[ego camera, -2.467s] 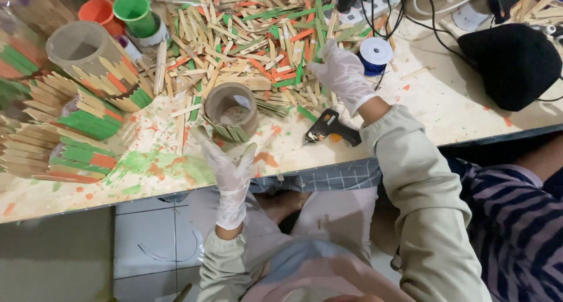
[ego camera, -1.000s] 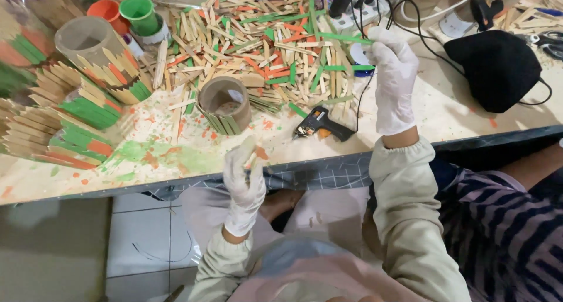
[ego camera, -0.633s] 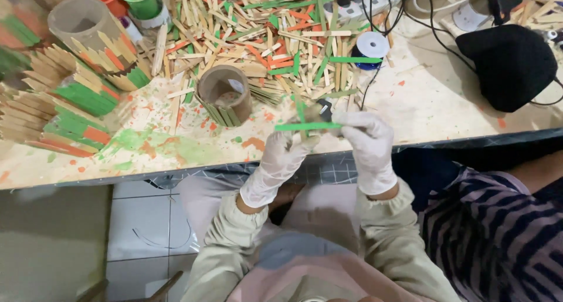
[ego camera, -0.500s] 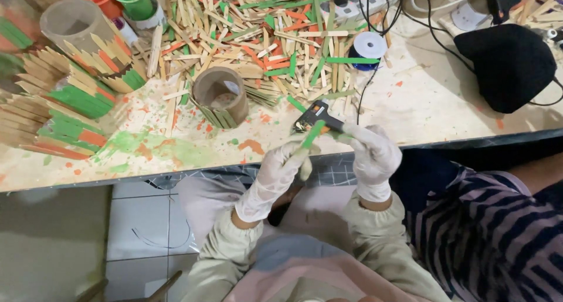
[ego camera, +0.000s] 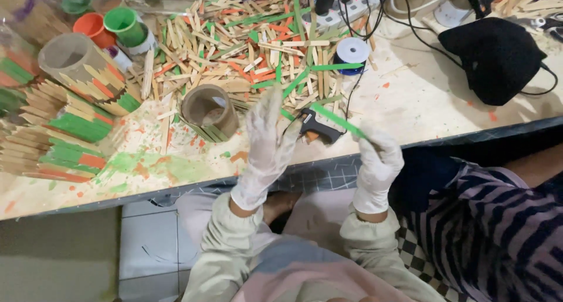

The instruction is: The person is using a hot glue gun to attach popsicle sticks to a cylindrical container to create a decorative holder.

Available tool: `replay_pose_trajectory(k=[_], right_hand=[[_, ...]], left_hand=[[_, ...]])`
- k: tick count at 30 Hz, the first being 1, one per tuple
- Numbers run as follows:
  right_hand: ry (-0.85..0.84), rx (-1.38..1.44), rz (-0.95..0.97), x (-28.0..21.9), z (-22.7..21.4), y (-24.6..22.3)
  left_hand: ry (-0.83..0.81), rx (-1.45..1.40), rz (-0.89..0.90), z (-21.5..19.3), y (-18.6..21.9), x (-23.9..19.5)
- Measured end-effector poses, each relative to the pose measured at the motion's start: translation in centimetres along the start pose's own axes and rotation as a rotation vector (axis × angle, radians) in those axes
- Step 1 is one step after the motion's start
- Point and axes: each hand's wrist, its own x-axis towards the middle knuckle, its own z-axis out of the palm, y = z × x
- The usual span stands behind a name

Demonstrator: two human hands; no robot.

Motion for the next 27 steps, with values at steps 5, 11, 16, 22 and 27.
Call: replay_pose_trajectory(k=[5,11,16,22,27], right_hand=[[-0.068,0.038,0.092,-0.8,-0.9,0.9],[-0.099,0.101,0.358,-0.6,2.5,-1.3],[-0.145,0.042,0.538,-5.6,4.5,-1.3],[-0.615,-0.255,0.389,-8.9,4.4,0.9],[-0.439,-0.908,-0.51,-1.8,2.9,2.3]], left_hand=[[0.02,-0.121,-0.024,-0.3,0.3,-3.4],[0.064,-0.474,-0.297,-1.0,-0.3,-8.9],[-0.04,-0.558,-0.482,-1.3,1.5,-9.5],[0.168,-0.545,-0.472,-1.7,-0.5,-12.5],[0.175,-0.476,-0.923,-4.3,-1.2,-13.5]])
